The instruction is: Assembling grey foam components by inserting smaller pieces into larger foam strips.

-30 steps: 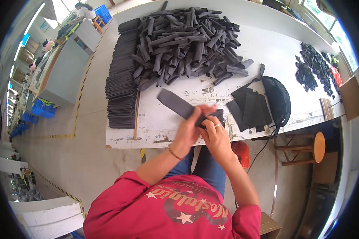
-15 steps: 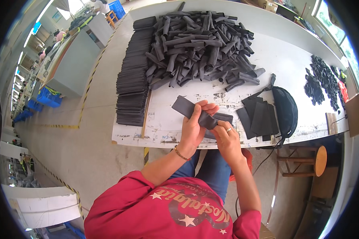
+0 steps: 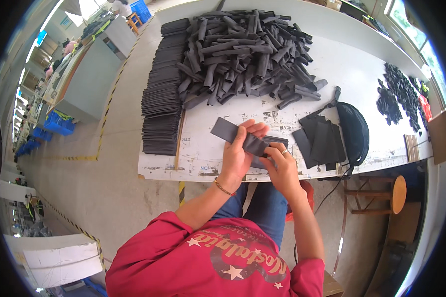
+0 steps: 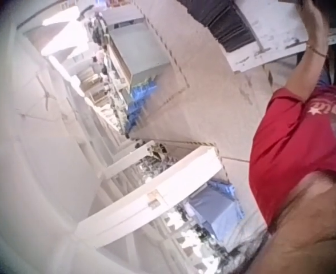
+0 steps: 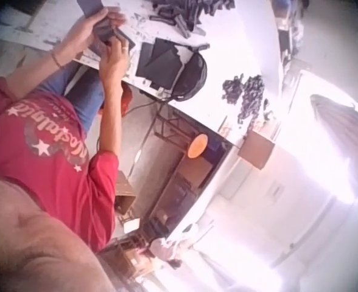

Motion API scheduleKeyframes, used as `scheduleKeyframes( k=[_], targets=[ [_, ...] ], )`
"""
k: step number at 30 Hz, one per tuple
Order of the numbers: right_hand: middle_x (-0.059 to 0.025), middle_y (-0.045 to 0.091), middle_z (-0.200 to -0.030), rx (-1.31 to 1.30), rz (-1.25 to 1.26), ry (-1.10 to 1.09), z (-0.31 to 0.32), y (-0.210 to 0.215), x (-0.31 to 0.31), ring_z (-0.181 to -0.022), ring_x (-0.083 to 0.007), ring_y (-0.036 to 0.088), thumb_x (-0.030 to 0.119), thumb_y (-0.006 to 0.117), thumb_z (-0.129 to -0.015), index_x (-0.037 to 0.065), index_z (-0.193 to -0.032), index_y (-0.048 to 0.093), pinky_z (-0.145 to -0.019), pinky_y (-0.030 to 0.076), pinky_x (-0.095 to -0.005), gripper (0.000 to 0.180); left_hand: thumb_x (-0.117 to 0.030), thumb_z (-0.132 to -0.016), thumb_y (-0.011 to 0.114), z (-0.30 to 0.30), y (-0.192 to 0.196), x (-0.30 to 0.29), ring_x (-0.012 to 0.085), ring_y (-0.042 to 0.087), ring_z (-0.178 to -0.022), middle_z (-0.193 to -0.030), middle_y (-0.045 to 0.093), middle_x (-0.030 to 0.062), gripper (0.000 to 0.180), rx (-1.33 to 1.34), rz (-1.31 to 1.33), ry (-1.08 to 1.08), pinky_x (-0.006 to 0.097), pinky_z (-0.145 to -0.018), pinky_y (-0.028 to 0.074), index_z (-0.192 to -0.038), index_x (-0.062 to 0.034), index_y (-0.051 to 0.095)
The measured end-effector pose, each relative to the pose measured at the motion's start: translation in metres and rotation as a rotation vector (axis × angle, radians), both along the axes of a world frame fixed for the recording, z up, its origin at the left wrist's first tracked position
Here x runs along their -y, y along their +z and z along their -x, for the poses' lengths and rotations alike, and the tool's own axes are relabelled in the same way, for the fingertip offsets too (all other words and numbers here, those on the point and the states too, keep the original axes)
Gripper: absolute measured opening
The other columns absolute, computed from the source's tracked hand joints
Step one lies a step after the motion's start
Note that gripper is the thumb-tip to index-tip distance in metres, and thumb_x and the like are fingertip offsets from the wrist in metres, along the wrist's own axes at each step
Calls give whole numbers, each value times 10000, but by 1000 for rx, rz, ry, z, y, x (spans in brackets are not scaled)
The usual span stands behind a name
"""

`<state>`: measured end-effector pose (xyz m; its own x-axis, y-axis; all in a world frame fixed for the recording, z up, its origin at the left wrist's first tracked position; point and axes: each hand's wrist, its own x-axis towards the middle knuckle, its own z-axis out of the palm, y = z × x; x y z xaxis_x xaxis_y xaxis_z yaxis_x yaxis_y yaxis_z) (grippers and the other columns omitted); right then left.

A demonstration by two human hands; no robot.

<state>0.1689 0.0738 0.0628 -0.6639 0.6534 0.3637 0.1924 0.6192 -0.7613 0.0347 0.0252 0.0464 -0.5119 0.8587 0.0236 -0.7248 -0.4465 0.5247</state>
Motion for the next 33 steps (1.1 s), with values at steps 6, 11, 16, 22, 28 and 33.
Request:
scheduleKeyframes(
  k=[6, 11, 16, 22, 28, 33],
  targets=[
    [-42, 592, -965, -375, 416, -248, 21, -22, 6, -757, -84, 550, 75, 698, -890, -23, -907, 611, -701, 462, -227, 132, -292, -1042, 437, 8, 2, -5, 340, 584, -1181, -1213, 625, 209, 396, -49, -7, 63, 440, -1072, 418, -1263, 29, 510],
    [-29, 604, -953, -508, 788, -282, 15, 9, 13, -767, -70, 549, 68, 699, -889, -4, -907, 627, -691, 459, -222, 103, -308, -1026, 474, 13, 8, -2, 345, 559, -1220, -1242, 615, 205, 416, -74, -84, -36, 459, -1080, 412, -1279, 21, 508],
    [-34, 630, -844, -382, 343, -234, 18, -2, 7, -746, -123, 587, -2, 728, -831, 0, -885, 636, -694, 472, -254, 106, -280, -946, 642, 36, -14, 12, 298, 655, -1024, -1098, 660, 179, 427, -80, 83, 28, 430, -943, 532, -1229, 22, 535],
    [-41, 597, -862, -407, 227, -124, 13, -2, 5, -800, -122, 551, -99, 706, -784, -11, -866, 637, -747, 448, -241, 138, -140, -914, 683, 53, -16, 32, 292, 698, -882, -911, 694, 159, 186, -151, 120, 117, 410, -862, 576, -988, 29, 655],
    [-10, 578, -865, -468, 486, -81, 12, -7, 2, -799, -83, 526, -73, 684, -841, -3, -875, 624, -739, 426, -216, 99, -101, -925, 655, 56, -13, 33, 340, 692, -944, -970, 703, 183, 160, -179, 35, 46, 419, -882, 568, -1043, 6, 666],
    [-38, 596, -880, -452, 465, -116, 7, -10, -1, -833, -117, 573, -92, 709, -803, -17, -874, 639, -785, 462, -237, 124, -139, -964, 605, 54, -8, 33, 345, 687, -956, -997, 698, 189, 199, -178, 109, 52, 429, -888, 566, -1063, 26, 656]
  ],
)
